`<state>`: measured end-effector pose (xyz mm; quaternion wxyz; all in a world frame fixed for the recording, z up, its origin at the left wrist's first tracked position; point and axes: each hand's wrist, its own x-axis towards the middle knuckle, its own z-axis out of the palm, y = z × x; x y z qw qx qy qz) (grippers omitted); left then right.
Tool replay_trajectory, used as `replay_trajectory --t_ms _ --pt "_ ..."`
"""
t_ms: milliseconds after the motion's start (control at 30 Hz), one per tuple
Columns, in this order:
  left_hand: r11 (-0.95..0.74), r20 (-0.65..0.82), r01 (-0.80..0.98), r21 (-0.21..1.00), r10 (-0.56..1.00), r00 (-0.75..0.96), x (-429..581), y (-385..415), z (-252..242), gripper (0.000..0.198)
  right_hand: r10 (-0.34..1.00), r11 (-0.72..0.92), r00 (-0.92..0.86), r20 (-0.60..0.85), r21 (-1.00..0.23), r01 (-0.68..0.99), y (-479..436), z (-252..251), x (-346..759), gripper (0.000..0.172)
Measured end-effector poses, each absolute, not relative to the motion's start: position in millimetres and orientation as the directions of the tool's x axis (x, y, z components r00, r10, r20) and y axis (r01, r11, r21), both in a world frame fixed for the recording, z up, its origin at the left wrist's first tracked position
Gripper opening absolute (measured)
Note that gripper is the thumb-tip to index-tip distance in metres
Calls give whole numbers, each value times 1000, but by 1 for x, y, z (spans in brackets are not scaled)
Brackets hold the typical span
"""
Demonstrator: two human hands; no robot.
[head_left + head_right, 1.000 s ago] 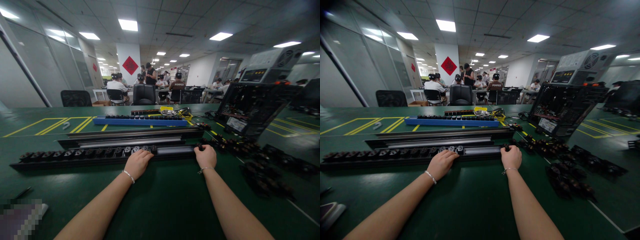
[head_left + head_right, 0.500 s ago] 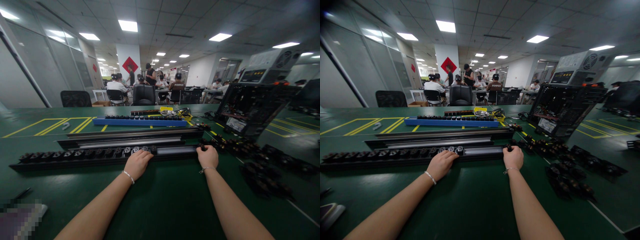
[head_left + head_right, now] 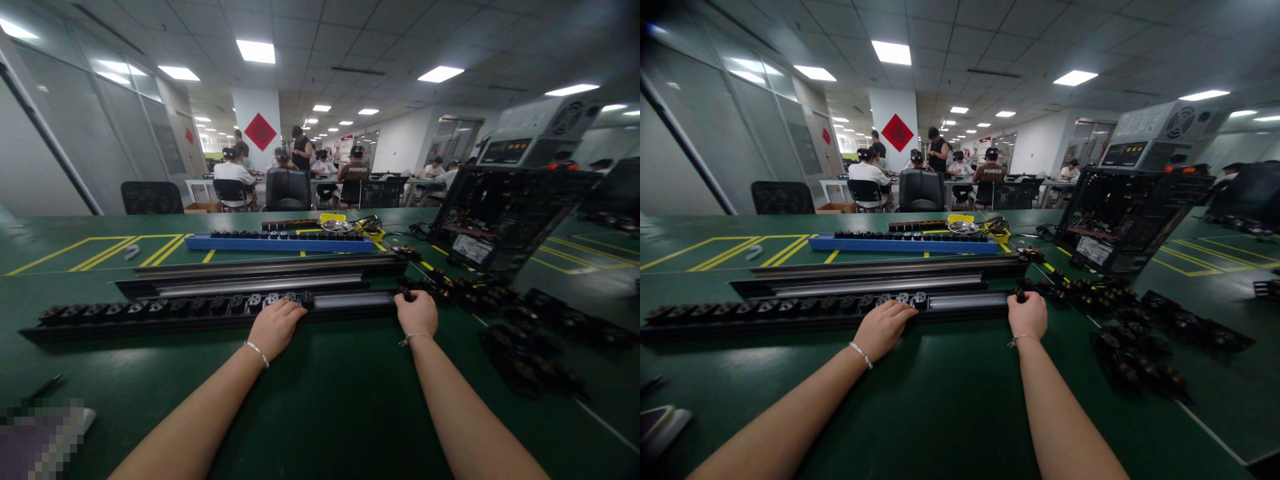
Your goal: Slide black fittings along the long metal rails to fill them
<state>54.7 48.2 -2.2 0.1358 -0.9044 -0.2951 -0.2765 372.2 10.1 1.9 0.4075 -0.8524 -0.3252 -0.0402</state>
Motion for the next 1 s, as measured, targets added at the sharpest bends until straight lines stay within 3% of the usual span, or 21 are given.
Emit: replay_trajectory --t_ms 733,1000 --pt "-794 572 602 -85 456 682 54 49 -3 30 492 -432 779 389 -668 606 13 -2 379 29" --pt "-791 569 607 -82 463 680 54 49 -3 30 492 -444 798 348 -688 574 11 -1 379 31"
